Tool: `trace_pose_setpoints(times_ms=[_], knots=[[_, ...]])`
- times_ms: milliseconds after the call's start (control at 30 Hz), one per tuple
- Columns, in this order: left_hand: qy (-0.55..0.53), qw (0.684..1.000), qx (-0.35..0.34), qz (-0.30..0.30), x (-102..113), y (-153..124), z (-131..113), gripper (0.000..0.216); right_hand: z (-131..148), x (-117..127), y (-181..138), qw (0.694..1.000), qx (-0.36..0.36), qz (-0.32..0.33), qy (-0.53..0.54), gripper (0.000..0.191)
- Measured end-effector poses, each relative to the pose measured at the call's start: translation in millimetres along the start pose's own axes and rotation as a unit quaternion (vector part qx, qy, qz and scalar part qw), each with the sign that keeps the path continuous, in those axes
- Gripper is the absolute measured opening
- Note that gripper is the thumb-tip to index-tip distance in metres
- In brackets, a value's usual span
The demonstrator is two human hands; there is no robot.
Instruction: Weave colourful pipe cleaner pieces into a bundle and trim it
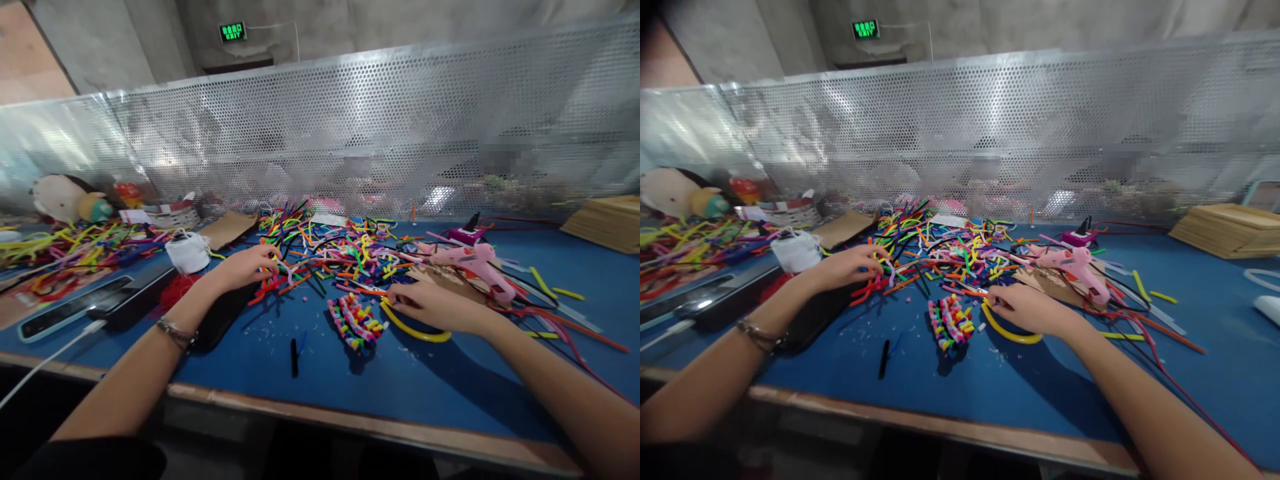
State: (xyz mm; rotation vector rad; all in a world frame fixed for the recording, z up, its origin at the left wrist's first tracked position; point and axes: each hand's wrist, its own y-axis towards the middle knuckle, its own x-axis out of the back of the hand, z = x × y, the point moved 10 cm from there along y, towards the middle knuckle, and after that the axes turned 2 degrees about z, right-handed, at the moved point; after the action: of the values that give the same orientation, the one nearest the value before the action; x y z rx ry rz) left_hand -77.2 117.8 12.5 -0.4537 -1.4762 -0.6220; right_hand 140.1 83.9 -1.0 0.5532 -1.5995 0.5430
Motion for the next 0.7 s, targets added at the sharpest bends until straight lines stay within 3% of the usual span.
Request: trace_pose_setpoints(times_ms=[100,200,333,467,533,700], knots=[[-0.096,0.992,-0.015,-0.084,25.3,-0.8,-2.4,0.023,0.4,-0.4,0.1,1.000,-0.002,0.008,0.000,0.022],[-0.153,0.976,0.023,-0.151,44.3,-0.9,1.3,0.026,0.7,-1.1,0.2,1.000,-0.001,0.014,0.012,0.022],[-0.157,0.959,0.111,-0.206,59.0,-0.9,9.9,0.027,0.8,-3.7,0.0,1.000,0.003,0.017,0.026,0.021],[-0.145,0.949,0.118,-0.253,70.8,1.2,8.0,0.029,2.7,-3.4,0.2,0.999,0.010,0.018,0.032,0.021],[-0.106,0.963,0.088,-0.231,68.4,8.2,-0.6,0.026,4.1,-1.8,0.5,0.999,0.011,0.018,0.032,0.022],[0.019,0.997,-0.007,-0.069,32.0,26.0,-31.4,0.026,3.1,1.0,0.2,0.999,0.014,0.016,0.039,0.024]])
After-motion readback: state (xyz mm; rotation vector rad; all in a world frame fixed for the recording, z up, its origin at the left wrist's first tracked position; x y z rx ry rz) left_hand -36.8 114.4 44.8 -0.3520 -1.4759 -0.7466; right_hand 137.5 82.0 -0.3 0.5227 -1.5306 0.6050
